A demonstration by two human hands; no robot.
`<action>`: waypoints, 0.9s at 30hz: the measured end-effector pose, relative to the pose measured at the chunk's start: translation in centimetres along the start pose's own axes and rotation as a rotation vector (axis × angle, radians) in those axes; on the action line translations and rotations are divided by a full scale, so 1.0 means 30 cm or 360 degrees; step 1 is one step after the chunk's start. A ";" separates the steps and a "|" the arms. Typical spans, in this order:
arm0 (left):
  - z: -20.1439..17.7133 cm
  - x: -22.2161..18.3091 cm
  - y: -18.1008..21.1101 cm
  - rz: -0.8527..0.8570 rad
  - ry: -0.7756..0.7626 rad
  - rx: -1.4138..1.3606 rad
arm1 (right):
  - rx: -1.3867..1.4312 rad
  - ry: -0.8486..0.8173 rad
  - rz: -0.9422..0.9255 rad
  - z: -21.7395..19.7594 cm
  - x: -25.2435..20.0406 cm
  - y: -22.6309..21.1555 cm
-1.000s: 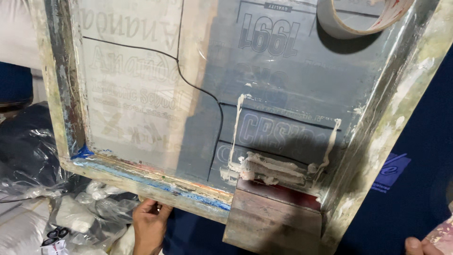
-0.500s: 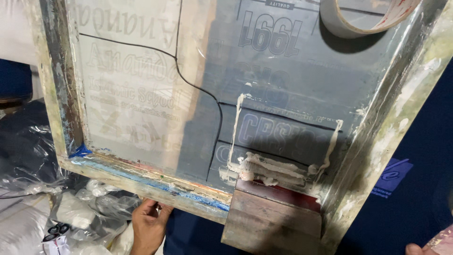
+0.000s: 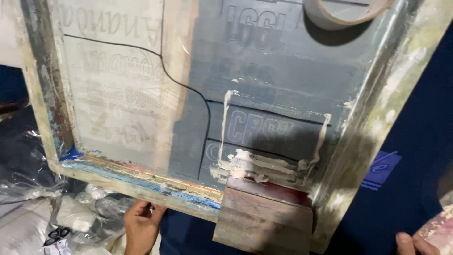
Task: The person performs screen printing on a navy blue garment, using a squeegee to apply white ink through a mesh screen and then refills the ink from a container using a small paddle.
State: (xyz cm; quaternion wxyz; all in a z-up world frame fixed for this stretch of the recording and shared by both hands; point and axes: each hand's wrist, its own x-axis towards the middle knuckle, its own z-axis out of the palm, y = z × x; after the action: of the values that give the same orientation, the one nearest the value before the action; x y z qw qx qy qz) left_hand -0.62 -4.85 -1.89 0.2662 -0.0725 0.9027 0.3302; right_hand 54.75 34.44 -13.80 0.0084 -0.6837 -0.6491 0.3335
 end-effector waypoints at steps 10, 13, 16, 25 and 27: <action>0.017 -0.014 0.010 -0.0122 0.0095 -0.0068 | 0.0236 0.0236 0.0156 -0.029 -0.188 -0.640; 0.026 -0.021 0.070 -0.0148 0.0125 0.0160 | 0.0315 0.0347 0.0198 -0.017 -0.181 -0.652; 0.020 -0.018 0.019 -0.0139 0.0163 0.0195 | 0.0380 0.0362 0.0231 -0.015 -0.175 -0.662; 0.027 -0.017 0.024 -0.0087 0.0215 0.0223 | 0.0342 0.0320 0.0092 -0.019 -0.168 -0.661; 0.028 -0.018 0.020 -0.0143 0.0225 0.0217 | 0.0312 0.0344 0.0078 -0.019 -0.170 -0.680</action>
State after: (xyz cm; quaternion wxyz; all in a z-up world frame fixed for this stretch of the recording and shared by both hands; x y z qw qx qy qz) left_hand 0.00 -3.88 -1.81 0.2208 -0.1178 0.9354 0.2497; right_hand 37.36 33.33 -2.02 0.1370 -0.7271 -0.5918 0.3199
